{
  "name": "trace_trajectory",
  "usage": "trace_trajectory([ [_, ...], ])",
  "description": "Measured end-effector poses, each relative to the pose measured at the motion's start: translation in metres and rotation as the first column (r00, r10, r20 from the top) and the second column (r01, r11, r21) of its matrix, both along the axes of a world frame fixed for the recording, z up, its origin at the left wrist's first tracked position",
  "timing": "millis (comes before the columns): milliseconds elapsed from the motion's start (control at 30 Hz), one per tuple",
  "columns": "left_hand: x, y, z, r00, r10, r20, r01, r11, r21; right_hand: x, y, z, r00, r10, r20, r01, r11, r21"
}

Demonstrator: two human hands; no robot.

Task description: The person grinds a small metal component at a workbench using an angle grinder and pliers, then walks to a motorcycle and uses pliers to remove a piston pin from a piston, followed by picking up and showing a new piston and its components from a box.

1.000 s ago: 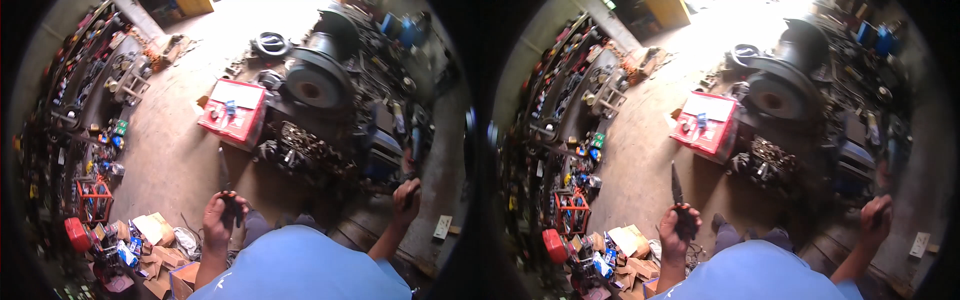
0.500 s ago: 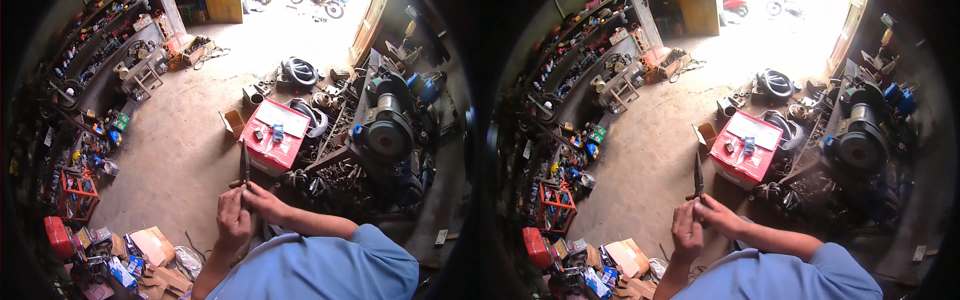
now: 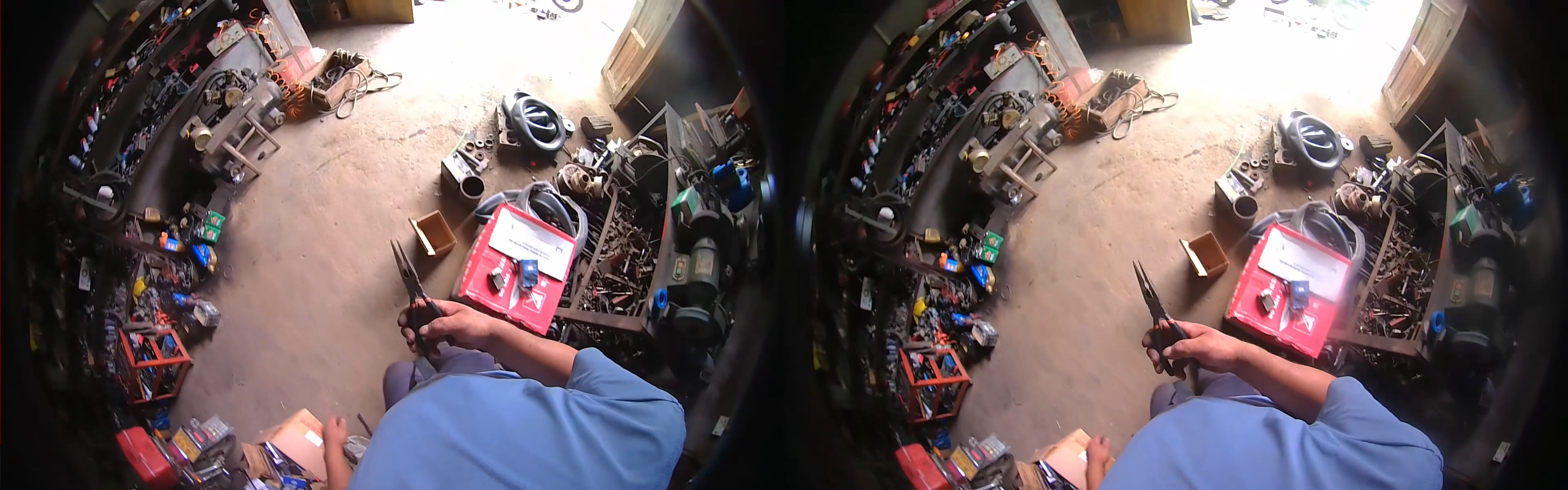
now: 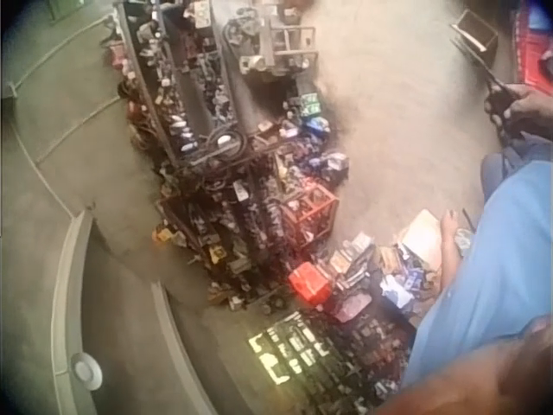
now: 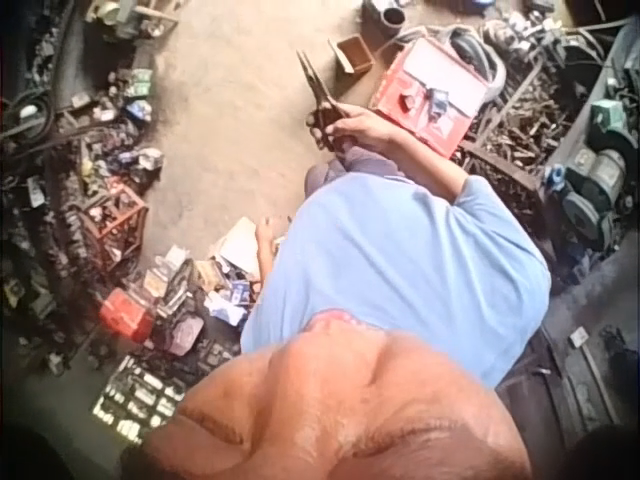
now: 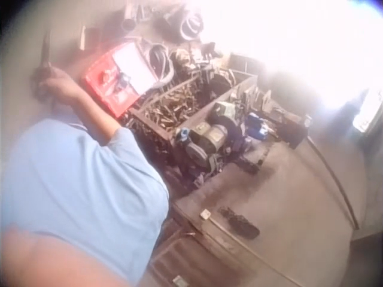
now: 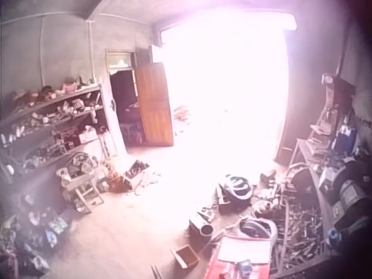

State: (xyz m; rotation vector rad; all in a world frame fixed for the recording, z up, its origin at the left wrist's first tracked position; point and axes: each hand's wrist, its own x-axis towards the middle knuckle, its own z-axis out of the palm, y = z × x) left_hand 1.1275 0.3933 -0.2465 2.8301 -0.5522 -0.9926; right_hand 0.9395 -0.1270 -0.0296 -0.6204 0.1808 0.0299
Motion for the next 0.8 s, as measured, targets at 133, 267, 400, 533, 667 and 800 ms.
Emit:
trace_trajectory([
  [133, 0.034, -0.048, -0.033, 0.894, 0.297, -0.337, -0.300, 0.953, 0.045, 0.084, -0.077, -0.005, 0.990, -0.042, 0.133, 0.062, 0.987, -0.147],
  [267, 0.112, -0.150, -0.060, 0.799, 0.349, -0.490, -0.358, 0.930, 0.079, 0.163, -0.164, 0.010, 0.990, -0.094, 0.102, 0.124, 0.931, -0.342],
  [400, 0.241, -0.269, -0.085, 0.785, 0.290, -0.547, -0.298, 0.951, 0.077, 0.238, -0.253, 0.002, 0.963, -0.254, 0.090, 0.267, 0.853, -0.448],
  [533, 0.448, -0.383, -0.095, 0.827, 0.289, -0.482, -0.258, 0.957, 0.130, 0.306, -0.346, 0.016, 0.880, -0.472, 0.052, 0.402, 0.681, -0.612],
  [667, 0.700, -0.585, -0.081, 0.884, 0.261, -0.388, -0.329, 0.937, -0.118, 0.353, -0.450, 0.032, 0.794, -0.605, -0.060, 0.312, 0.490, -0.814],
  [800, 0.827, -0.865, -0.042, 0.918, 0.166, -0.361, -0.339, 0.800, -0.494, 0.384, -0.557, 0.011, 0.654, -0.755, -0.045, 0.247, 0.269, -0.931],
])
